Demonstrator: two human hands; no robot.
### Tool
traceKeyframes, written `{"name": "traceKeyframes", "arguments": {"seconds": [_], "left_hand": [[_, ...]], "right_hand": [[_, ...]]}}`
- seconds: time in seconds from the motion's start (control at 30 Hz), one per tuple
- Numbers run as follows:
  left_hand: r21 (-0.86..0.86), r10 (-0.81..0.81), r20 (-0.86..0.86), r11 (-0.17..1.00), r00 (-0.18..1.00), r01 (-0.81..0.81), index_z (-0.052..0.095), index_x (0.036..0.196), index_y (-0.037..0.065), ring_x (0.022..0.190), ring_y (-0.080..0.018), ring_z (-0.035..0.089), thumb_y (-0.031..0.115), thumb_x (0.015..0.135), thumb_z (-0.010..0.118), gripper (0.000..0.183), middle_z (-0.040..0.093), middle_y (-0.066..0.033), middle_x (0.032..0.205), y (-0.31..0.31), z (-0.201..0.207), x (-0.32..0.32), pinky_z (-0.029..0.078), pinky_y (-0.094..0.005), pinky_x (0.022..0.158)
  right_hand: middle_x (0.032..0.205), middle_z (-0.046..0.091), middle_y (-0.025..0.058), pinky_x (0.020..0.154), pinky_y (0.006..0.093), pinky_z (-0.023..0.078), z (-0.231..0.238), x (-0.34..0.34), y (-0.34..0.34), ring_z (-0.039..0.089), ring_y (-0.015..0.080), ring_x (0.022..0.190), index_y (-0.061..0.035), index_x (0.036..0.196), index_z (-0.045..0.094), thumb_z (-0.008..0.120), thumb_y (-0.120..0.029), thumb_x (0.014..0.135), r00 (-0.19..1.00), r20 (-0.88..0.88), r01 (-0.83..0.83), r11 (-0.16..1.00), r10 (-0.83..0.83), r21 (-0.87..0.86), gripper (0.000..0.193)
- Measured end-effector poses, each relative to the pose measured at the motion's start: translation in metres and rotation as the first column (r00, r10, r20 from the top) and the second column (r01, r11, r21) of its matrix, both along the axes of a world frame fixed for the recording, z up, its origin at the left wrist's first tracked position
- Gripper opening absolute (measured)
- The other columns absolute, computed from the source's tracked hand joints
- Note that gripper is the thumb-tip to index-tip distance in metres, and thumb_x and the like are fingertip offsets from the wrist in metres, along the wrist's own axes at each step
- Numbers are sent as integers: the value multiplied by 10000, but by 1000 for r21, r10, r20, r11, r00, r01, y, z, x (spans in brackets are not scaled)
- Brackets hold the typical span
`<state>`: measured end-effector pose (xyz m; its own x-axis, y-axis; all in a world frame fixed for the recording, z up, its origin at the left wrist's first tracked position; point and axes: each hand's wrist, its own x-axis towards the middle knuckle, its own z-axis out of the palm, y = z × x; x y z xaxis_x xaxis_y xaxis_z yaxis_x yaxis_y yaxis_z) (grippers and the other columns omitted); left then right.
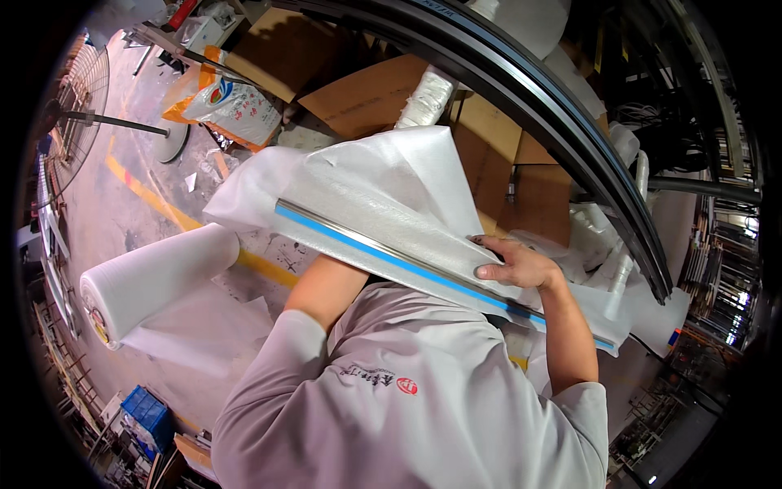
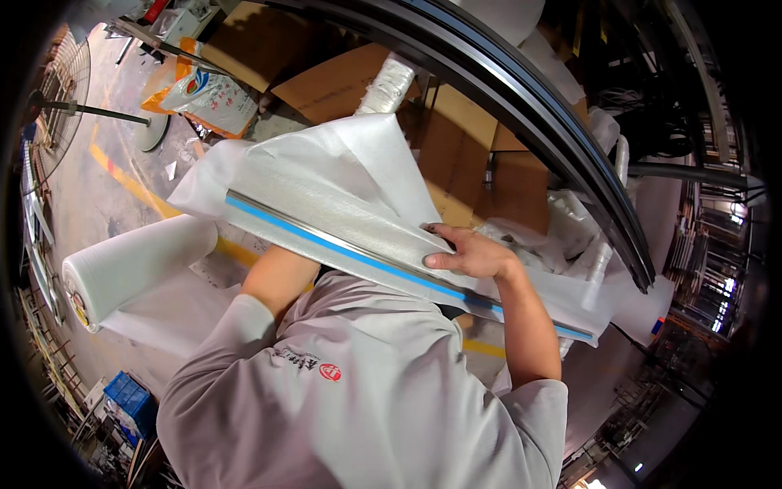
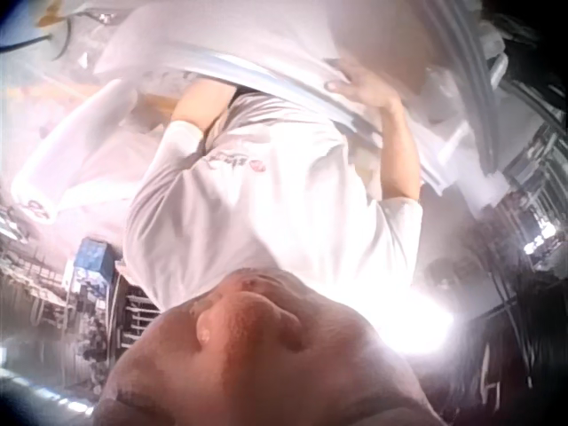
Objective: The person wraps a long metal profile in white foam sheeting by hand, then applies white tape around the wrapped ends to secure it.
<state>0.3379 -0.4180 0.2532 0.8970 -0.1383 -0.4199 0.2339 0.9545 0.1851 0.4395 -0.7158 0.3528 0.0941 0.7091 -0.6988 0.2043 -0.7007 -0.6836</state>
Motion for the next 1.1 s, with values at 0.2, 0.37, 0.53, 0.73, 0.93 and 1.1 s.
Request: {"name": "traceKeyframes", "arguments": {"seconds": [0.2, 0.37, 0.53, 0.73, 0.93, 1.1], "left_hand": [[-308, 473, 471, 879, 745, -363, 578, 859, 108, 1044, -183, 601, 369, 1040, 537, 320, 638, -26, 911, -33, -40, 59, 508, -393, 876], [-454, 318, 304, 877, 898, -157, 400, 662, 126, 806, -219, 445, 534, 1064, 352, 574, 418, -35, 784, 1, -59, 14, 405, -323, 745], [-103, 637, 66, 770, 768, -630, 549, 1181, 103, 979, -269, 555, 458, 1050, 427, 398, 552, -104, 1120, -14, -175, -92, 508, -400, 873], [-266, 497, 86, 847, 864, -460, 669, 1178, 103, 534, -106, 538, 385, 928, 642, 378, 745, -22, 1015, -13, -91, -190, 426, -232, 501], [-32, 809, -80, 581, 582, -813, 684, 1174, 49, 1102, -296, 665, 151, 874, 684, 317, 710, -113, 1180, -16, -104, -163, 535, -464, 999], [-195, 840, -161, 487, 517, -851, 677, 1174, 31, 1181, -322, 633, 244, 933, 635, 324, 700, -125, 1211, -26, -106, -153, 502, -500, 1055]], "right_hand": [[1344, 626, 243, 1049, 376, 457, 0, 6, -4, 594, 330, 1253, 28, 1473, 486, 696, -629, 896, 1000, 3, -22, 999, 22, 37, 899], [1337, 633, 224, 1056, 358, 452, -2, 3, -7, 597, 306, 1239, 47, 1456, 498, 703, -598, 909, 998, -59, 2, 1000, -3, -11, 869], [1299, 653, 187, 1034, 348, 462, -1, 8, 7, 602, 265, 1203, 35, 1443, 517, 705, -588, 915, 991, -123, 47, 998, -53, -49, 837], [1229, 681, 125, 996, 319, 467, -25, 17, 4, 597, 199, 1146, 9, 1408, 572, 743, -538, 908, 969, -196, 136, 986, -153, -98, 761], [1188, 689, 102, 987, 310, 464, -42, 18, 6, 587, 173, 1122, 5, 1384, 601, 739, -514, 919, 954, -243, 168, 984, -177, -59, 711], [1205, 687, 97, 992, 317, 462, -47, 21, 9, 581, 176, 1136, 18, 1383, 600, 727, -506, 934, 973, -156, 154, 983, -168, -100, 702]]}}
